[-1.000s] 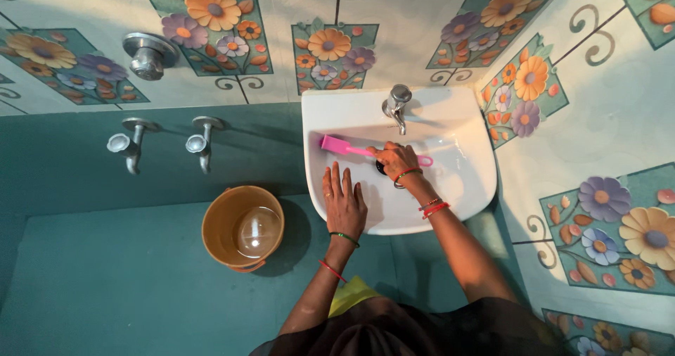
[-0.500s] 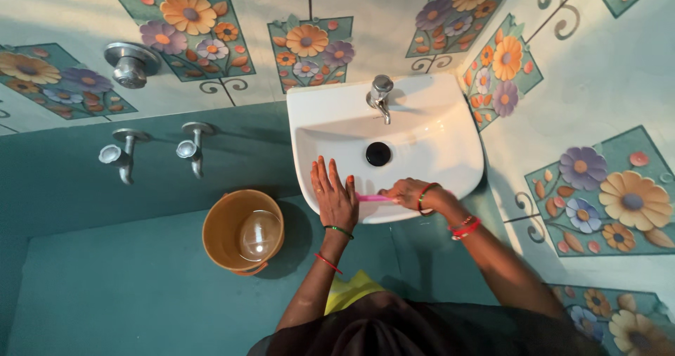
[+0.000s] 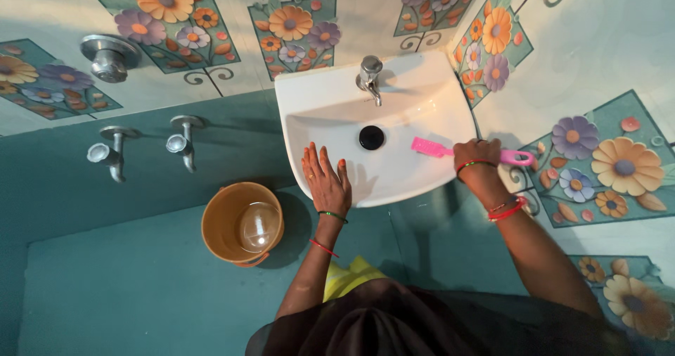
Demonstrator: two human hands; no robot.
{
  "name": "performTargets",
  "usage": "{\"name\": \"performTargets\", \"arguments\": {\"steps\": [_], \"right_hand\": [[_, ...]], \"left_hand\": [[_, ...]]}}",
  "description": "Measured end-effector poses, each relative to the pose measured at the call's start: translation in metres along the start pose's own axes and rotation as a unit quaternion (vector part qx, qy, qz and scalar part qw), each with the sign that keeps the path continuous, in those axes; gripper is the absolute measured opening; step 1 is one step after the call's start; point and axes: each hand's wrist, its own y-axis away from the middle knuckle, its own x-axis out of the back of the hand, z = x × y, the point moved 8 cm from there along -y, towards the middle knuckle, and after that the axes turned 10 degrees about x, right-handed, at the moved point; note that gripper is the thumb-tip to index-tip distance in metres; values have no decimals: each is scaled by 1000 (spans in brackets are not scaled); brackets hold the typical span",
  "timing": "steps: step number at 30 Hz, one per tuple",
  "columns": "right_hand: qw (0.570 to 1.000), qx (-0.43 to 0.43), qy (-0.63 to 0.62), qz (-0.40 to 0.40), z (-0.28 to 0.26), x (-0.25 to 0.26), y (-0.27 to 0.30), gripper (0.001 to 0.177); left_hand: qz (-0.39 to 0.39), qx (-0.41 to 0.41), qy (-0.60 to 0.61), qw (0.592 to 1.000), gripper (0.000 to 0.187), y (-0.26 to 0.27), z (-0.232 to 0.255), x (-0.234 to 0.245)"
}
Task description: The person scrubs a white bathroom sink with a pink brush, rinses the brush under running water, and wipes the sink surface. The person repeats the scrubbing and rinsing cycle multiple times.
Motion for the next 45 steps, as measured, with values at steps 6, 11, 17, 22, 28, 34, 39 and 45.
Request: {"name": "performTargets", "arguments": {"steps": [6,11,17,22,28,34,39,45], "right_hand": [[987,147,-59,13,-100,9,45,18],[955,268,-110,67,-134,67,95,18],[982,156,-102,-17,-70,60,103,25],[999,-11,-44,-3,1,30,96,20],[988,51,-72,123,-27,34,152,44],[977,63,-200,47,-106,13,188,80],[974,7,-191,122,-80,4,198,82],[963,-86,-118,225,-1,-12,182,72]], "left_hand": [[4,-1,3,1000,50,0,0,2],[14,-4,12,1000,49,1,0,5],[18,-7,5,1000,49,1,-1,4],[8,-8,-8,1000,50,3,-3,2],[0,-6,-11,1000,49,1,-2,2],[-3,-6,-12,1000,48,0,-5,-1],[-1,-14,-13,1000,46,1,-6,-3],[-1,-15,-19,1000,48,1,-9,-6]]}}
